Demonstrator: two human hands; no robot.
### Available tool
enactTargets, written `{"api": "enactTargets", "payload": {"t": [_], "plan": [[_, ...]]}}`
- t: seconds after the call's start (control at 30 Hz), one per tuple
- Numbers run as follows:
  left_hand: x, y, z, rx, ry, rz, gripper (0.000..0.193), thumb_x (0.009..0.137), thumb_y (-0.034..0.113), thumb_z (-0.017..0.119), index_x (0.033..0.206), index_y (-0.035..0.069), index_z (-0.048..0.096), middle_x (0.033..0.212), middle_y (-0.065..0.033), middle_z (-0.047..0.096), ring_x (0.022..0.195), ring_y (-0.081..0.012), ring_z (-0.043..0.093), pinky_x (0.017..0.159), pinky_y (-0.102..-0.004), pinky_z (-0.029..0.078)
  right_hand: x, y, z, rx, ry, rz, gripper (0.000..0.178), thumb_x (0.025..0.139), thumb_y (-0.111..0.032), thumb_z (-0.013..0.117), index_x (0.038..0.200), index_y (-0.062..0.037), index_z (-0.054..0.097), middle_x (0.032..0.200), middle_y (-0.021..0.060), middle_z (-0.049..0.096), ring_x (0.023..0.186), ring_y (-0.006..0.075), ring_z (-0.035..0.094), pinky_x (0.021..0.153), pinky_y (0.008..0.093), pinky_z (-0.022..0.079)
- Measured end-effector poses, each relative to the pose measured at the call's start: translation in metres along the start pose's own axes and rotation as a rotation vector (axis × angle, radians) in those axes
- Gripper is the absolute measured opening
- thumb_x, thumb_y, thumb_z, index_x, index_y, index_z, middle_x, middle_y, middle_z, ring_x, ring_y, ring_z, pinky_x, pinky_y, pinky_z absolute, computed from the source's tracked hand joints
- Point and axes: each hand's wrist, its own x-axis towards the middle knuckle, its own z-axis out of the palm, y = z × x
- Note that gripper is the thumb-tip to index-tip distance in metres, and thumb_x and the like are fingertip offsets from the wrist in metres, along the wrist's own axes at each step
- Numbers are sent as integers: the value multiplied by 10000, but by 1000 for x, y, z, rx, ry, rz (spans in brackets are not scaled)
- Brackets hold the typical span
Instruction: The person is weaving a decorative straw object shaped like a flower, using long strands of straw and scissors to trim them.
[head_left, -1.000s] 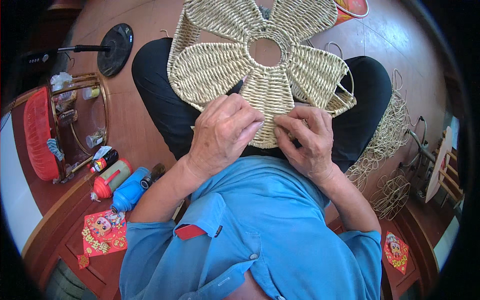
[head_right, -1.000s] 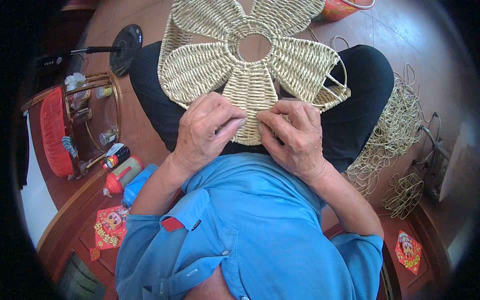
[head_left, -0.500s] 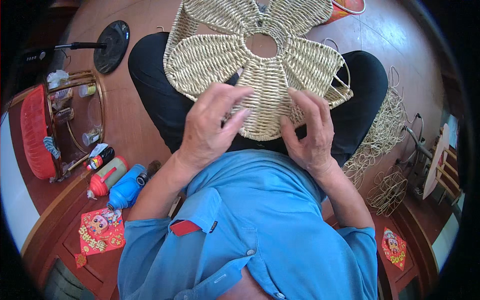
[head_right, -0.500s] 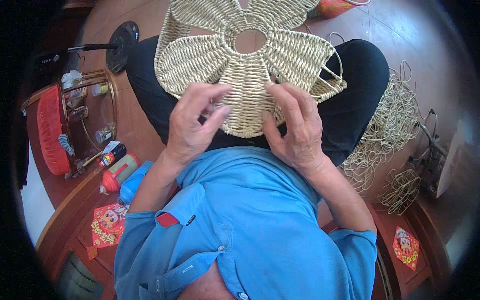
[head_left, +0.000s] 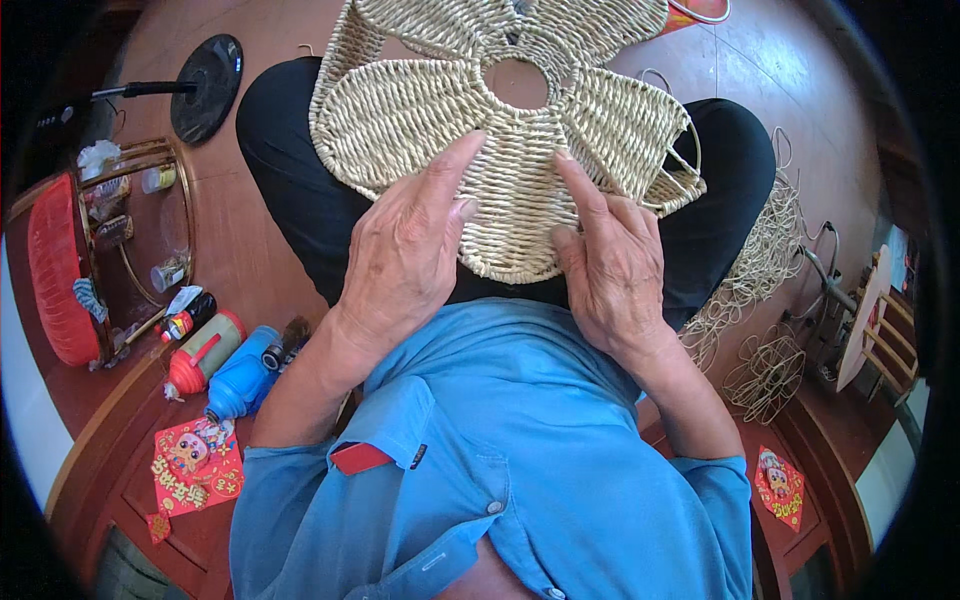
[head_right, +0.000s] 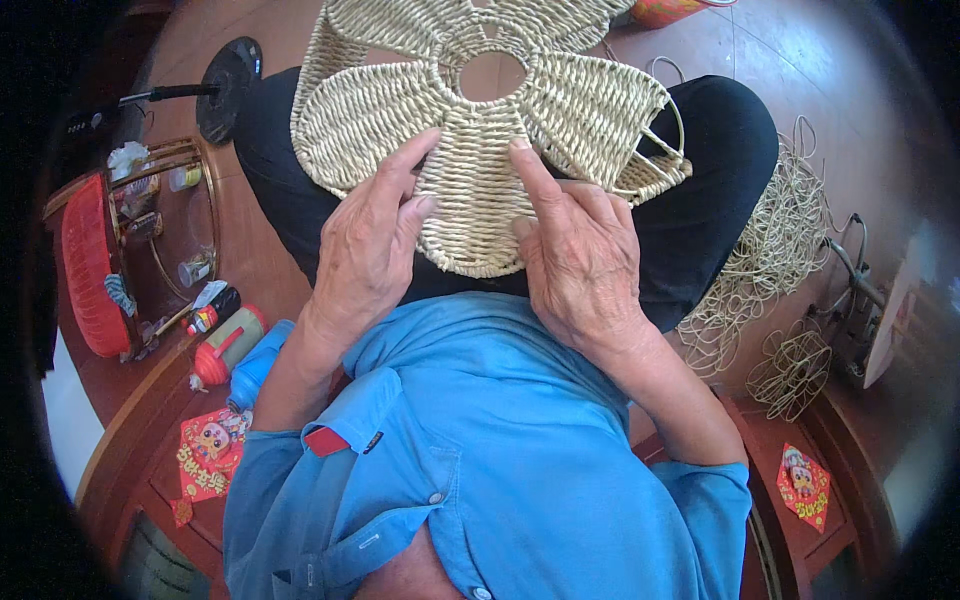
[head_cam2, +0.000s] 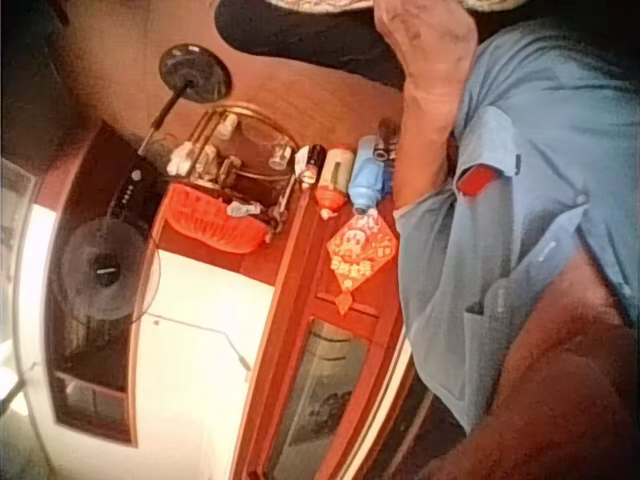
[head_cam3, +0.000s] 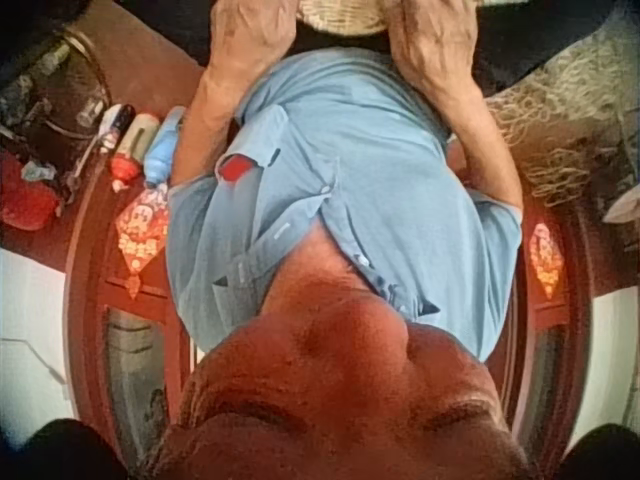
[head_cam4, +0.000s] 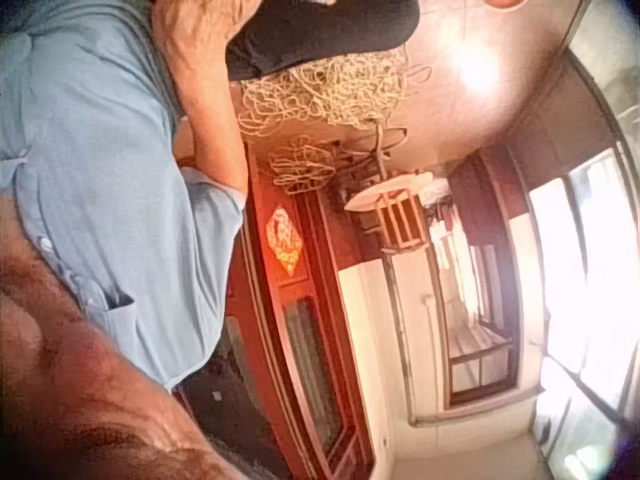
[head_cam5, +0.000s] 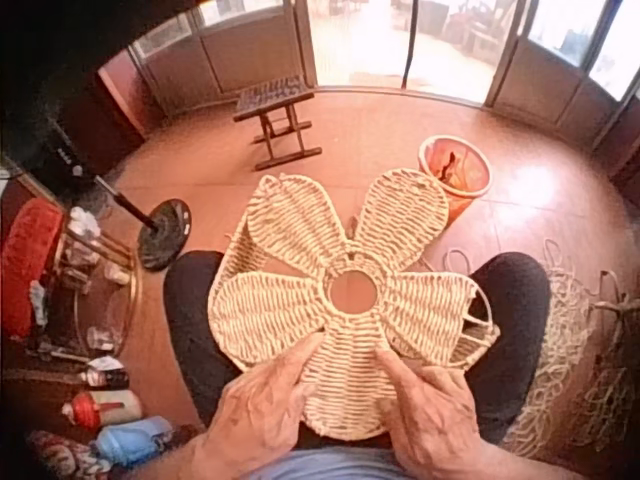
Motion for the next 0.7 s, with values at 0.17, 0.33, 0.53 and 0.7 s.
{"api": "enactTargets", "payload": {"t": [0.17,0.33,0.53,0.7], "plan": [[1,4,3,2,35,-25,621,972,-14,679,1564,75,515,1258,-237,725,1086,-412,729,921,-476,572,2,-1,1,28,8,-1,724,970,-44,668,1655,-136,452,1050,88,739,1090,269,664,991,426,460],[1,2,-1,19,51,39,601,969,-47,651,1548,69,536,1198,-220,726,1049,-391,717,922,-471,569,-1,6,-7,70,29,-26,588,973,25,652,1546,-97,612,1207,132,757,973,254,711,932,424,528],[-4,-4,-7,78,112,93,426,1020,-45,606,1435,37,650,1196,-203,745,1069,-374,731,940,-442,570,23,40,-45,141,420,-65,425,1004,69,657,1412,-42,700,1020,103,763,846,216,713,814,340,566],[-6,-3,-1,105,165,147,428,994,-62,621,1408,33,668,1189,-194,734,1078,-367,721,934,-436,564,11,30,-49,301,353,92,260,1017,-35,747,1276,-43,772,957,63,782,694,107,636,642,269,515]]}}
